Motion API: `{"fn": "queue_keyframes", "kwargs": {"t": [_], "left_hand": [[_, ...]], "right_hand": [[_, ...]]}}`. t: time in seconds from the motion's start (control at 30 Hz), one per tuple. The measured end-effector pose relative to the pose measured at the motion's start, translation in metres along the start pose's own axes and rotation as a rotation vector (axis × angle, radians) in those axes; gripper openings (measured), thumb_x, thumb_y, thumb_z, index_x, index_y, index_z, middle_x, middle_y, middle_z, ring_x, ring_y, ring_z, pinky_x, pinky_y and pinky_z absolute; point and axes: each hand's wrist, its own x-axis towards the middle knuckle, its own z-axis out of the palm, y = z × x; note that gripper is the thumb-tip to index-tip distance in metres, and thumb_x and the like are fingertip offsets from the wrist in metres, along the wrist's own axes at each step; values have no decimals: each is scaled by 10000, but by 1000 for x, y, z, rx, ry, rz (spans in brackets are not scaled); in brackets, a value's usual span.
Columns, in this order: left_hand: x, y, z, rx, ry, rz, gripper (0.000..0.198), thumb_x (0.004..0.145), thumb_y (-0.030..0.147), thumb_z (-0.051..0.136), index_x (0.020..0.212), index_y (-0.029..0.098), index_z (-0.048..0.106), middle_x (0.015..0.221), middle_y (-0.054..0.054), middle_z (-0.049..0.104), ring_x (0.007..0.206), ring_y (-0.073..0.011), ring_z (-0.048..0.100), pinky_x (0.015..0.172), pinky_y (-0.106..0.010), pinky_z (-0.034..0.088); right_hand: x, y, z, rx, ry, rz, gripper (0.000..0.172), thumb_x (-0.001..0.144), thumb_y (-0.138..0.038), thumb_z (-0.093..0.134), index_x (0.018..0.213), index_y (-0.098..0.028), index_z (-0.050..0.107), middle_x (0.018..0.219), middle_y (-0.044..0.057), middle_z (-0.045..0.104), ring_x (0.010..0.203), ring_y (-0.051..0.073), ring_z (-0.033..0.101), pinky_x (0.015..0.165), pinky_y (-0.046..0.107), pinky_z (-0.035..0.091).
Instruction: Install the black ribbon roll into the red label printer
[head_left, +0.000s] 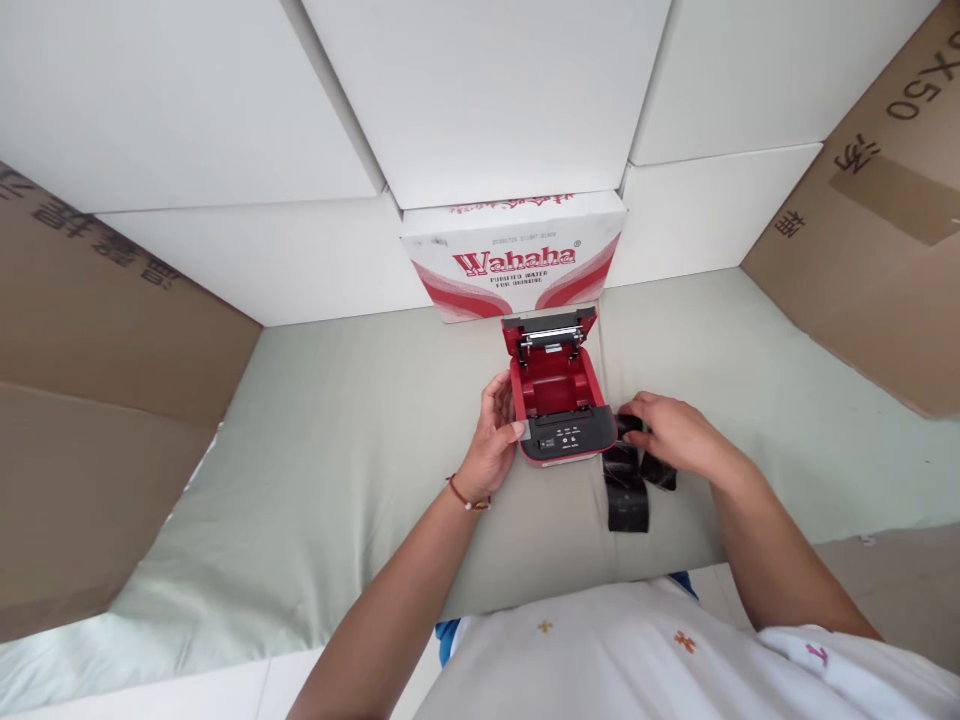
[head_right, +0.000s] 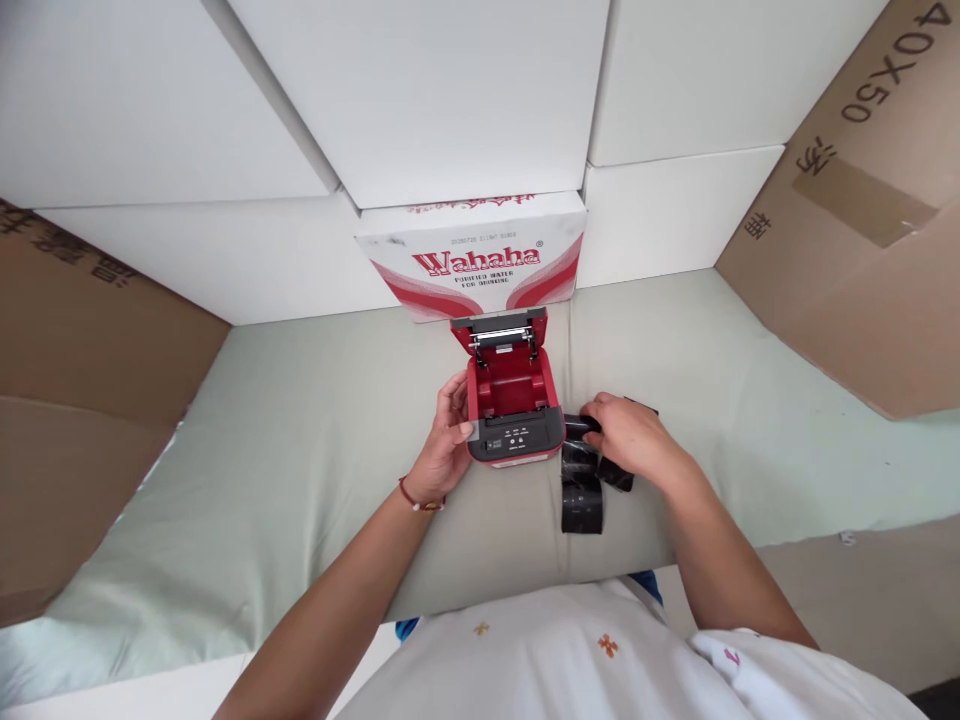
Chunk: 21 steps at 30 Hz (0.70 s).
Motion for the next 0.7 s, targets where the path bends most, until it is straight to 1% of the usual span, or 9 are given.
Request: {"fn": "queue_keyframes", "kwargs": {"t": [0.1, 0.17, 0.23, 0.27, 0.37, 0.47, 0.57, 0.63, 0.7], "left_hand": [[1, 0, 1, -3, -13, 7, 839, 797, 515, 928, 1530, 378, 542, 1749, -57, 444, 1668, -341, 356, 1385, -555, 307], [1, 0, 1, 3, -13, 12, 822, 805, 509, 922, 1525, 382, 544, 1747, -52, 446, 1668, -336, 357, 1382, -549, 310], [1, 0, 0, 6, -12, 18, 813, 804, 507, 922, 1517, 385, 551, 1740, -51, 454, 1663, -334, 364, 1379, -548, 308], [2, 0, 0, 5, -15, 20, 815, 801, 510, 924, 1516, 383, 552, 1737, -53, 457, 1660, -336, 368, 1379, -551, 305], [2, 0, 0, 5, -29, 28, 832, 799, 528, 924, 1525, 369, 549, 1728, -69, 467, 1652, -348, 381, 1376, -567, 299], [2, -1, 0, 8, -25, 40, 806, 809, 513, 920, 1512, 368, 553, 1707, -68, 497, 1635, -345, 410, 1359, -567, 325], [2, -2, -1, 11, -20, 42, 778, 820, 507, 914, 1497, 379, 555, 1700, -58, 508, 1628, -335, 418, 1350, -555, 338], [2, -2, 0, 7, -15, 38, 780, 814, 512, 919, 1491, 384, 555, 1698, -52, 506, 1628, -331, 417, 1351, -550, 333], [2, -3, 0, 4, -11, 37, 791, 806, 513, 924, 1491, 380, 553, 1696, -55, 505, 1627, -333, 416, 1352, -550, 328]], "right_hand": [[-20, 12, -32, 218, 4, -171, 333, 1013, -371, 642, 1272, -248, 810, 1169, 101, 787, 975, 254, 772, 861, 371, 616], [-33, 14, -58, 346, 55, -246, 351, 1011, -465, 671, 1275, -287, 818, 1153, 96, 790, 850, 224, 751, 740, 347, 614], [-36, 4, -78, 400, 86, -311, 349, 994, -494, 707, 1265, -307, 823, 1132, 87, 792, 771, 205, 725, 647, 331, 584], [-32, -4, -83, 404, 86, -351, 344, 994, -488, 711, 1268, -309, 820, 1123, 79, 793, 767, 200, 723, 641, 326, 578], [-6, -41, -79, 319, 75, -423, 326, 1030, -389, 662, 1309, -282, 793, 1165, 62, 801, 884, 206, 760, 780, 330, 605], [28, -78, -57, 48, 113, -274, 354, 1034, -228, 621, 1362, -223, 755, 1329, 109, 791, 1111, 270, 772, 934, 378, 590], [50, -100, -41, -196, 75, -111, 361, 1031, -192, 595, 1360, -209, 744, 1337, 135, 794, 1125, 326, 777, 862, 392, 579], [58, -107, -36, -250, 51, -82, 332, 1017, -179, 590, 1302, -207, 759, 1283, 135, 810, 1075, 332, 785, 784, 375, 563], [62, -111, -35, -258, 63, -72, 326, 1005, -155, 581, 1270, -202, 764, 1298, 142, 805, 1075, 329, 783, 765, 363, 550]]}}
